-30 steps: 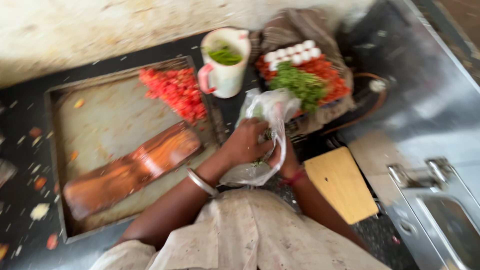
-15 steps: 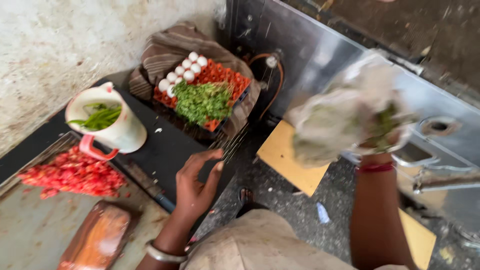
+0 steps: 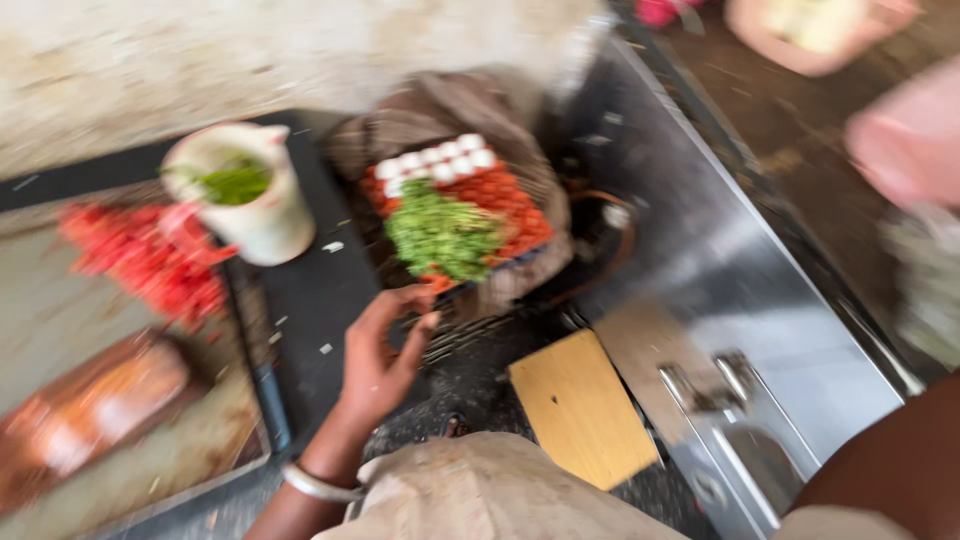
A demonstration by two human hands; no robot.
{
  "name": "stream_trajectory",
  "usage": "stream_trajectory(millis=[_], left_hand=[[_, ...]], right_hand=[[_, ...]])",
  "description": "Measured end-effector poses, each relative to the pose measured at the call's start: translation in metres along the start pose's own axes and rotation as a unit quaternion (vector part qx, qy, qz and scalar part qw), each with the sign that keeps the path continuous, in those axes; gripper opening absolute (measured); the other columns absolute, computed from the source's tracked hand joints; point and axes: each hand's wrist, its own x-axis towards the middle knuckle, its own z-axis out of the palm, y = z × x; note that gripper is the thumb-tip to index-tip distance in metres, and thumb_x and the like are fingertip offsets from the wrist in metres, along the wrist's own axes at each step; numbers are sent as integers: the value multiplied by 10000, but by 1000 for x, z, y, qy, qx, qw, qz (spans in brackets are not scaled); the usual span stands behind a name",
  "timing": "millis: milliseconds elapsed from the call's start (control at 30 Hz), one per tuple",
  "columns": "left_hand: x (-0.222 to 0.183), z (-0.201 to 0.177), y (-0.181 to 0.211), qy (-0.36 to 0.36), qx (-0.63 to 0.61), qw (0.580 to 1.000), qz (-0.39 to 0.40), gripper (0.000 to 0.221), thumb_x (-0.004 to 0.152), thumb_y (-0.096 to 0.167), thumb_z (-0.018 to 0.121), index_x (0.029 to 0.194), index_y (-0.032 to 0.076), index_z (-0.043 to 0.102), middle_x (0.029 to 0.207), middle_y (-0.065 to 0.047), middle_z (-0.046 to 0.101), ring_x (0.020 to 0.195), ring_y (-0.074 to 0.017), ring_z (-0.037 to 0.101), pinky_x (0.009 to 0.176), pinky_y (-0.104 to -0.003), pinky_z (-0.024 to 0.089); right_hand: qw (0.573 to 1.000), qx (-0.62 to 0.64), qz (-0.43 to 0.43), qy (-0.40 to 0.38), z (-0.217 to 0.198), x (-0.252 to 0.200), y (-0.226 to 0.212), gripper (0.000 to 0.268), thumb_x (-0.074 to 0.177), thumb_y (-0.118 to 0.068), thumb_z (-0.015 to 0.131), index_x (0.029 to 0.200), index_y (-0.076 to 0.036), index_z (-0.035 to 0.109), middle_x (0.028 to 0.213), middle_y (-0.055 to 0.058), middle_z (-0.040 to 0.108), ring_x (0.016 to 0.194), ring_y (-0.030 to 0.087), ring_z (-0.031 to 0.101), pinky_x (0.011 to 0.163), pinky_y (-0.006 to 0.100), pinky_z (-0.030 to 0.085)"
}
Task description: The person dices green chilies on a wooden block with a large knife, starting by selecting chilies from a plastic bag and placing them on the block.
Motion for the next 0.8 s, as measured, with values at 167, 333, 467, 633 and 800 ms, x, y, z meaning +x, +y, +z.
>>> stream_trajectory(millis=[167, 333, 467, 633, 800], left_hand=[[-25, -30, 7, 83, 30, 994, -65, 289, 903, 70, 713, 1185, 13, 688, 1026, -86, 747, 936, -159, 705, 850, -304, 523], [-54, -71, 7, 151, 76, 980, -108, 279, 924, 83, 721, 1193, 12, 702, 975, -79, 724, 888, -167, 661, 826, -305, 524], [-75, -97, 6, 209, 42, 969, -122, 287, 950, 103, 711, 1222, 21, 680, 991, -45, 720, 919, -118, 673, 857, -291, 545], [-100, -138, 4, 218, -12, 961, -171, 305, 951, 107, 710, 1240, 23, 659, 1027, -31, 698, 922, -105, 650, 816, -287, 545], [-106, -203, -2, 216, 34, 967, -132, 297, 968, 101, 712, 1243, 8, 652, 1025, -54, 727, 964, -113, 705, 839, -290, 575]], right_hand=[[934, 125, -316, -113, 71, -111, -96, 320, 939, -161, 688, 1217, -27, 602, 1275, 154, 591, 1247, 332, 562, 1130, 437, 412], [709, 306, -502, -388, 69, -253, -231, 246, 960, -108, 672, 1197, -43, 651, 1244, 156, 609, 1222, 339, 586, 1084, 432, 457], [541, 386, -565, -489, 82, -262, -348, 70, 1052, -90, 614, 1117, -66, 622, 1156, 89, 659, 1080, 257, 649, 1002, 371, 520], [550, 88, -629, -543, 184, -264, -476, 309, 917, -121, 664, 1217, -49, 682, 1118, 193, 733, 1001, 306, 737, 856, 397, 585], [489, -82, -705, -507, 269, -294, -505, 389, 776, -245, 774, 1129, -84, 741, 1114, 206, 724, 984, 416, 682, 858, 464, 546]])
